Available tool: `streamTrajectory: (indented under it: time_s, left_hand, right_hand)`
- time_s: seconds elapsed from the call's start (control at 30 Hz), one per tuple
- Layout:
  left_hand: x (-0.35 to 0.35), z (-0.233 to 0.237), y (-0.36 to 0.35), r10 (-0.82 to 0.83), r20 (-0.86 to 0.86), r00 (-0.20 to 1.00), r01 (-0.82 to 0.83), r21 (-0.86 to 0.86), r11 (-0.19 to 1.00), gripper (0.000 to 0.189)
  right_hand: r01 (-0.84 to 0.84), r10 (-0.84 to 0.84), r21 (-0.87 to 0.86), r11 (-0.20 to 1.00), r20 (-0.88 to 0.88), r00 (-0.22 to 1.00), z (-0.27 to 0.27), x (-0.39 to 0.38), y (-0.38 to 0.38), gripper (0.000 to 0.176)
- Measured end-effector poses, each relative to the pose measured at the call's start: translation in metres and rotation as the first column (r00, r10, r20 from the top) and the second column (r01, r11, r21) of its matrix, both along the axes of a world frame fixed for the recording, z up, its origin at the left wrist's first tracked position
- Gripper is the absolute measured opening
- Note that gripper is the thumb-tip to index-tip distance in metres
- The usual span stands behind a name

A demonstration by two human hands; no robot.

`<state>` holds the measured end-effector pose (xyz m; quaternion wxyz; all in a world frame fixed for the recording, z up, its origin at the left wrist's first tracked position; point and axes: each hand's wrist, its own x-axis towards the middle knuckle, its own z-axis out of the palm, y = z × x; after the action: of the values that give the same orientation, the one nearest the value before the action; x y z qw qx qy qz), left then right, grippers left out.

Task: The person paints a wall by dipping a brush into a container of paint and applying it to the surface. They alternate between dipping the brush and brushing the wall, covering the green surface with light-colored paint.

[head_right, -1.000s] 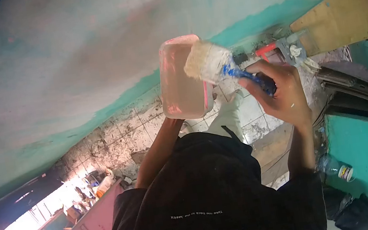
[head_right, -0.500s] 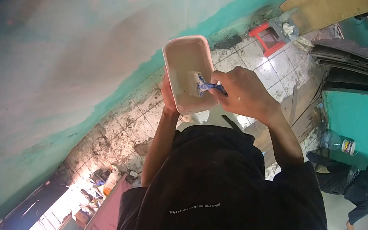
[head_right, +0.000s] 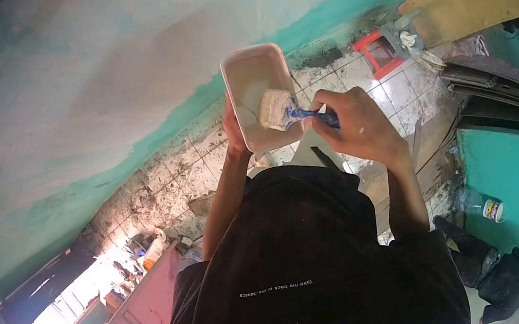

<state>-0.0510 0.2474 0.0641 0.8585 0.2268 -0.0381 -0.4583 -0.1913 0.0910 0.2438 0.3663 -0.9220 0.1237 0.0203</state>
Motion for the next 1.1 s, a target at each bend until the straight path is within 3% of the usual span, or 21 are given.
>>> streamTrajectory:
  time_s: [0.1,0.17,0.23,0.37,0.43,0.57,0.63,0.67,0.73,0.8,0.83,0.9,0.93,0.97,1.0,1.03,1.1]
  left_hand:
    - [0.002,-0.010,-0.013,-0.032,-0.022,0.999,0.030,-0.092,0.995,0.062]
    - [0.001,-0.014,-0.027,0.035,-0.027,0.999,-0.037,-0.072,0.997,0.061]
    - [0.000,-0.017,-0.049,0.110,-0.029,0.994,-0.112,-0.078,0.991,0.060]
    - [-0.005,-0.009,-0.099,0.169,-0.014,0.985,-0.170,-0.088,0.982,0.055]
    - [-0.013,-0.005,-0.127,0.229,0.068,0.971,-0.222,-0.097,0.970,0.053]
    - [-0.026,-0.035,-0.168,0.196,0.093,0.976,-0.190,-0.072,0.979,0.051]
    - [-0.041,-0.044,-0.186,0.314,0.173,0.934,-0.338,0.130,0.932,0.050]
    - [-0.047,-0.052,-0.193,0.314,0.173,0.934,-0.338,0.134,0.932,0.050]
    - [-0.061,-0.077,-0.202,0.291,-0.088,0.953,-0.293,-0.021,0.956,0.047]
    - [-0.081,-0.097,-0.205,0.333,-0.080,0.940,-0.329,0.056,0.943,0.047]
    - [-0.092,-0.108,-0.203,0.366,-0.065,0.928,-0.356,0.132,0.925,0.047]
    - [-0.118,-0.142,-0.194,0.393,-0.317,0.863,-0.402,0.039,0.915,0.051]
    - [-0.130,-0.148,-0.186,0.432,-0.304,0.849,-0.411,0.133,0.902,0.056]
    - [-0.144,-0.152,-0.176,0.466,-0.292,0.836,-0.412,0.229,0.882,0.061]
    - [-0.157,-0.150,-0.169,0.442,-0.277,0.853,-0.409,0.171,0.897,0.067]
    - [-0.168,-0.150,-0.160,0.418,-0.259,0.871,-0.404,0.111,0.908,0.073]
    - [-0.196,-0.190,-0.127,0.514,-0.268,0.815,-0.426,0.325,0.844,0.083]
  right_hand:
    - [0.045,-0.044,0.135,0.990,-0.009,0.999,-0.018,-0.007,-0.025,0.014]
    - [-0.004,-0.005,0.179,0.984,0.047,0.999,-0.056,-0.011,-0.043,0.014]
    - [-0.028,-0.001,0.399,0.916,0.073,0.997,-0.081,-0.014,-0.064,0.015]
    - [-0.003,0.011,0.660,0.751,-0.008,1.000,-0.106,-0.024,-0.115,0.032]
    - [-0.024,0.025,0.674,0.738,0.008,1.000,-0.106,-0.030,-0.142,0.037]
    - [-0.014,-0.003,0.712,0.702,0.022,1.000,-0.108,-0.043,-0.186,0.038]
    - [0.012,-0.007,0.689,0.724,-0.010,1.000,-0.111,-0.049,-0.201,0.039]
    - [0.054,-0.013,0.746,0.664,-0.061,0.998,-0.114,-0.053,-0.207,0.037]
    - [0.080,-0.015,0.788,0.611,-0.089,0.996,-0.126,-0.058,-0.217,0.036]
    - [0.101,-0.008,0.785,0.611,-0.121,0.993,-0.150,-0.063,-0.228,0.031]
    - [0.099,-0.043,0.839,0.536,-0.090,0.995,-0.168,-0.064,-0.231,0.026]
    - [0.157,-0.055,0.880,0.448,-0.148,0.987,-0.180,-0.054,-0.241,0.027]
    - [0.160,-0.048,0.884,0.439,-0.155,0.987,-0.193,-0.043,-0.247,0.027]
    - [0.225,-0.093,0.845,0.484,-0.206,0.974,-0.212,-0.033,-0.253,0.027]
    - [0.296,-0.142,0.796,0.527,-0.261,0.955,-0.233,-0.026,-0.260,0.027]
    - [0.247,-0.156,0.781,0.573,-0.191,0.969,-0.271,-0.014,-0.270,0.031]
    - [0.204,-0.169,0.633,0.746,-0.117,0.979,-0.329,0.018,-0.289,0.038]
